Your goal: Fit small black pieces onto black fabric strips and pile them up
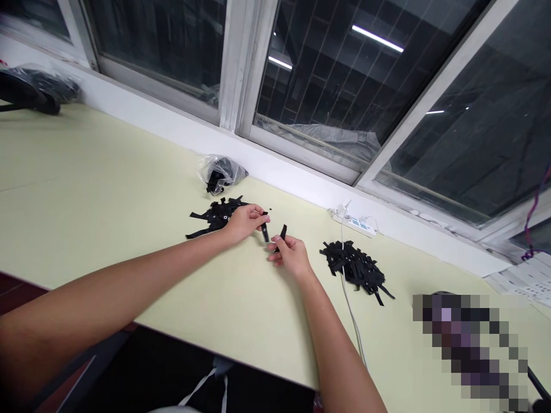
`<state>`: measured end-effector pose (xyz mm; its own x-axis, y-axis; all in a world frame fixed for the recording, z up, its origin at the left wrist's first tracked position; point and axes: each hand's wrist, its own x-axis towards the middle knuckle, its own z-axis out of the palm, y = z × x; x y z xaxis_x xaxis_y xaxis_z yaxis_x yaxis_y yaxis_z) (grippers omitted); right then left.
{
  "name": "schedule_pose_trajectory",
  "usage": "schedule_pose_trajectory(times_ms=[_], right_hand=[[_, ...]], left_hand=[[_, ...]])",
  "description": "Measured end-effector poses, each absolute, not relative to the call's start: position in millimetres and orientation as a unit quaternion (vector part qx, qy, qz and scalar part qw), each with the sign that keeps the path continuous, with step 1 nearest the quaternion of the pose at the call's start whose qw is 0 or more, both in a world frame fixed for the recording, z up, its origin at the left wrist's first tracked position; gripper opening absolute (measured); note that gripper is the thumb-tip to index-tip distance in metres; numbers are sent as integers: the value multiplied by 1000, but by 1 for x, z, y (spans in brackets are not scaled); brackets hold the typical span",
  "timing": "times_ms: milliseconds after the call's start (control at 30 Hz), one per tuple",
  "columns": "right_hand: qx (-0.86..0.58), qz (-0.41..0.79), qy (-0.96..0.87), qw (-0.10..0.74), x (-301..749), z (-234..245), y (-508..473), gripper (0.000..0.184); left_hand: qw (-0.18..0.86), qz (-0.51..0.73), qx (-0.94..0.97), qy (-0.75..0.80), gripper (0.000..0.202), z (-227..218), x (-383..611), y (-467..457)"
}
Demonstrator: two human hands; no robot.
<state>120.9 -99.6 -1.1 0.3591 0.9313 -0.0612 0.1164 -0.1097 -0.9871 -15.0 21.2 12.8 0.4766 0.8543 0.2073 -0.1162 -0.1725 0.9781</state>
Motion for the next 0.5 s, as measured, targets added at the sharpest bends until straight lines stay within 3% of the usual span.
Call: schedule_pose_trajectory(times_ms=[133, 267, 367, 500], right_hand=[[-692, 286, -391, 536, 130, 0, -100, 44], [-655, 318, -357, 585, 137, 6, -104, 48], [-626, 333, -335, 621, 139, 9, -105, 47], [-637, 265, -357, 630, 138, 6, -104, 46]], left_hand=[[430, 448, 710, 331, 13, 9, -21, 38], [210, 507, 773, 320, 29, 12, -29, 38], [231, 440, 828, 260, 23, 20, -30, 18], [286, 337, 874, 204, 25, 24, -26, -11]])
